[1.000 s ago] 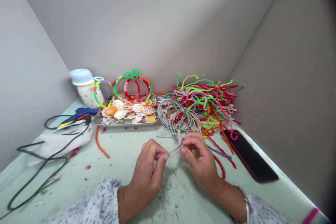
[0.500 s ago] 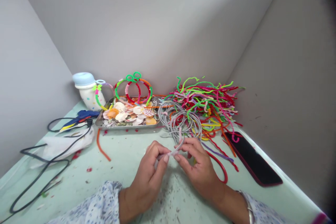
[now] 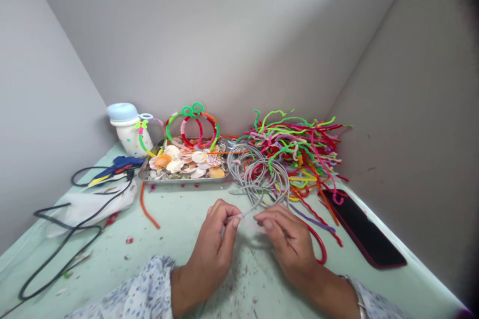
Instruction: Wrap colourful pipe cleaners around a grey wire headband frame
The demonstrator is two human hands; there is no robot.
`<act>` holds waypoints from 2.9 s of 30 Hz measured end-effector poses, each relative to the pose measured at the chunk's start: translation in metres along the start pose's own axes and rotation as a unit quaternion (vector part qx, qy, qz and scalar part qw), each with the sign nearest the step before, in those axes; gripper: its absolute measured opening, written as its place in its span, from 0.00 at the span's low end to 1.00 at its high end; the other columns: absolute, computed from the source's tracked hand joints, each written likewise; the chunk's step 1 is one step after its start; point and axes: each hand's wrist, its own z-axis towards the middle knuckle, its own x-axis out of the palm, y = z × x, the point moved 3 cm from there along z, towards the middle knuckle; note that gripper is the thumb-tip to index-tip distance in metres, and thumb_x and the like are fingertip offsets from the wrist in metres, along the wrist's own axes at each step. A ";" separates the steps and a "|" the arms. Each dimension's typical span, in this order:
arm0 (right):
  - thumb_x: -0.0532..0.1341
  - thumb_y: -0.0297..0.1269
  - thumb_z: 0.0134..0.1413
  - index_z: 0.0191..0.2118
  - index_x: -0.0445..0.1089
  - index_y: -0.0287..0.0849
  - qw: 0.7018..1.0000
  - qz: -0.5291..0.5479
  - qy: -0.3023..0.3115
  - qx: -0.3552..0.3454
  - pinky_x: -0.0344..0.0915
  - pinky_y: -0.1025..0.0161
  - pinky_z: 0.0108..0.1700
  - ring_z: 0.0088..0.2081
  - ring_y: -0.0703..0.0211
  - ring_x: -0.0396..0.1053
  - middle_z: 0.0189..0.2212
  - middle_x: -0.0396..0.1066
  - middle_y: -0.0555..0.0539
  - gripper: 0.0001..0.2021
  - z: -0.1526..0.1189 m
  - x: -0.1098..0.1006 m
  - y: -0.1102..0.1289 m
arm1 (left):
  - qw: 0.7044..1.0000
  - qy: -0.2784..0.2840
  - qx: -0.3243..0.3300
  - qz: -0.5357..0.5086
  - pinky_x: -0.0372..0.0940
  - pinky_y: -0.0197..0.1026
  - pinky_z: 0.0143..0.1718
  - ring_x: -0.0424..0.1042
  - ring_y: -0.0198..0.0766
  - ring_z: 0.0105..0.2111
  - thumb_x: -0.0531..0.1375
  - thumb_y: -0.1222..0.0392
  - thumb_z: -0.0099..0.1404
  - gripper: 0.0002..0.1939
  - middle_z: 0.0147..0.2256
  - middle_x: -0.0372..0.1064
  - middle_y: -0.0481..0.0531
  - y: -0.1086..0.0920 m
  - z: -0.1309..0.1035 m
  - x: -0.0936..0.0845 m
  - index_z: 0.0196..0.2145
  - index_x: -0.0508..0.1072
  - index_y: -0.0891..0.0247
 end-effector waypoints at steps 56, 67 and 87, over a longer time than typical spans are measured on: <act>0.59 0.42 0.60 0.39 0.67 0.45 0.969 0.168 0.021 0.179 0.62 0.66 0.31 0.28 0.62 0.64 0.28 0.65 0.52 0.07 0.003 0.011 -0.024 | 0.992 0.019 0.070 0.105 0.57 0.44 0.38 0.62 0.42 0.35 0.52 0.67 0.66 0.05 0.32 0.63 0.51 0.003 0.000 0.003 0.32 0.63 0.60; 0.59 0.42 0.60 0.39 0.67 0.45 0.967 0.173 0.022 0.183 0.62 0.66 0.30 0.28 0.62 0.64 0.28 0.65 0.52 0.07 0.003 0.011 -0.024 | 0.991 -0.005 0.081 0.105 0.58 0.44 0.39 0.62 0.43 0.36 0.54 0.67 0.67 0.04 0.33 0.65 0.52 0.006 0.001 0.002 0.35 0.67 0.61; 0.59 0.42 0.60 0.38 0.66 0.45 0.966 0.180 0.046 0.178 0.63 0.65 0.32 0.29 0.62 0.65 0.28 0.65 0.52 0.07 0.004 0.011 -0.025 | 0.992 -0.020 0.086 0.088 0.59 0.44 0.38 0.65 0.42 0.35 0.57 0.63 0.67 0.02 0.32 0.66 0.51 0.009 -0.001 0.001 0.35 0.68 0.60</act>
